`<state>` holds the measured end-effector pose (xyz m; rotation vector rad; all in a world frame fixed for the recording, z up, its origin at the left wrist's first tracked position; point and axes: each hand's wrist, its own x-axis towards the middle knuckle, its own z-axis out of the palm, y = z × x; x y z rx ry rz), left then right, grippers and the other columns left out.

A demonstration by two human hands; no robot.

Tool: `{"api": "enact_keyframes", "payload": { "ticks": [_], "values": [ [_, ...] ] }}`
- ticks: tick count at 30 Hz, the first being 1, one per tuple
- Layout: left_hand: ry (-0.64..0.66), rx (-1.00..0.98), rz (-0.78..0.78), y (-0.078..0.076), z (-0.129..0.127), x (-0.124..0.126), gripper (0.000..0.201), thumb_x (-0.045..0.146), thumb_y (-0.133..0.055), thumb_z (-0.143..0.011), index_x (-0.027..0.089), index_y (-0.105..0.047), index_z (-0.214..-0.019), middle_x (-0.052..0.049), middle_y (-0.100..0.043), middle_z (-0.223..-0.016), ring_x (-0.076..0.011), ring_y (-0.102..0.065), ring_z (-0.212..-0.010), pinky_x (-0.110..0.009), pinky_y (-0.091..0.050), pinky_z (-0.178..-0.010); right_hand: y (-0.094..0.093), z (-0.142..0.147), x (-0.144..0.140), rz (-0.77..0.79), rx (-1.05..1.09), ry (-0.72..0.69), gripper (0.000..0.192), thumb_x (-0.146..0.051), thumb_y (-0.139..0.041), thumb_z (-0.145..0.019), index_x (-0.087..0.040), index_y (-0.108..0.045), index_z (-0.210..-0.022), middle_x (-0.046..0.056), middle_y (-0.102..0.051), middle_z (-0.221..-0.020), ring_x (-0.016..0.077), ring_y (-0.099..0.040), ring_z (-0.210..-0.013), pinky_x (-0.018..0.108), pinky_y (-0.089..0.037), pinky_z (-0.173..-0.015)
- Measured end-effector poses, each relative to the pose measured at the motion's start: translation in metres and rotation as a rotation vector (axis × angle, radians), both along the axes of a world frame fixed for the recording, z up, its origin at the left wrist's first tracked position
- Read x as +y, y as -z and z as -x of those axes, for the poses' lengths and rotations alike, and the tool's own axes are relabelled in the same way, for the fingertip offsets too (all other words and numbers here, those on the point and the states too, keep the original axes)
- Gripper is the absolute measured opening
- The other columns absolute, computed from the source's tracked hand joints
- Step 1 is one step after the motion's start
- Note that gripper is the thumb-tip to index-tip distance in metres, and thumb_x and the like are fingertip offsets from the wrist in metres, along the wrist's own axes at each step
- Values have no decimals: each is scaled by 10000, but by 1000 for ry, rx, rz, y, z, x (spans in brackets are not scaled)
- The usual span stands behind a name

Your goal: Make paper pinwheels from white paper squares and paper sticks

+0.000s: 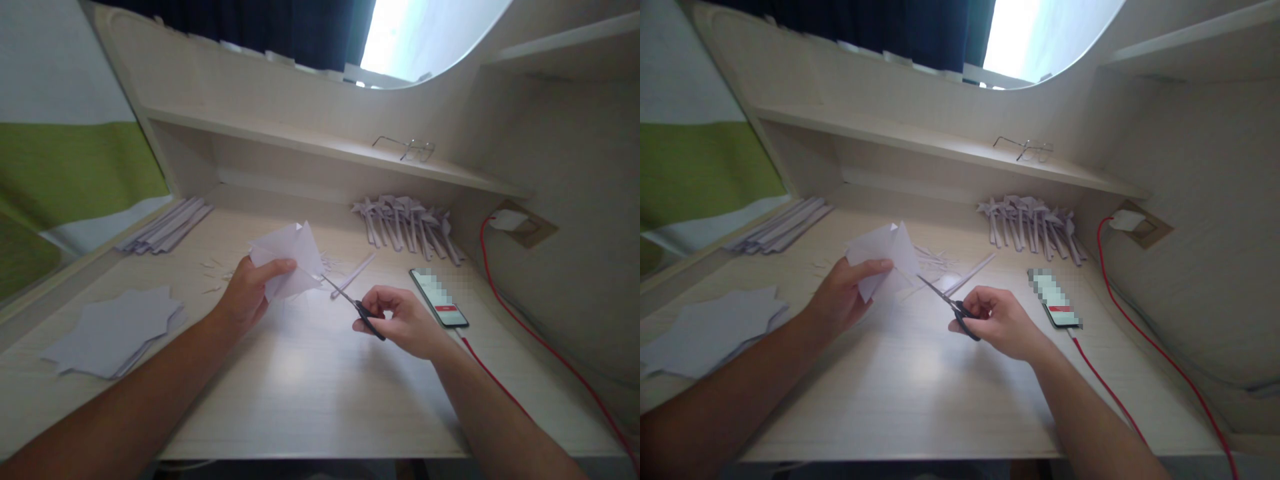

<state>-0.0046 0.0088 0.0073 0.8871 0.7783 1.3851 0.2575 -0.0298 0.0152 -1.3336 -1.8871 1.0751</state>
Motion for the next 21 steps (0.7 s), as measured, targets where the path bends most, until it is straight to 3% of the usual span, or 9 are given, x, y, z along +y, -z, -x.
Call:
{"api": "enact_keyframes", "payload": {
  "ticks": [12,18,21],
  "values": [
    [-16,-3,-11,0,-1,0,309,210,-847,-651,152,-725,-929,-26,-763,-874,-173,-691,-740,-236,-529,-655,1,0,0,0,2,-11,357,-440,-853,-750,-169,-627,-697,-40,-538,-607,104,-440,-576,256,-336,-534],
    [-56,22,-16,-1,-1,0,329,227,-859,-625,152,-738,-921,-33,-769,-875,-187,-695,-739,-262,-536,-681,2,-5,5,108,-65,-32,386,-421,-889,-680,-178,-589,-673,-59,-489,-607,94,-411,-562,238,-293,-495],
    [-96,141,-7,2,-1,1,332,252,-866,-606,150,-749,-900,-45,-772,-832,-205,-701,-713,-281,-538,-668,6,-10,13,81,18,82,416,-434,-908,-645,-188,-574,-684,-59,-515,-605,101,-443,-551,241,-319,-496]
  ]
}}
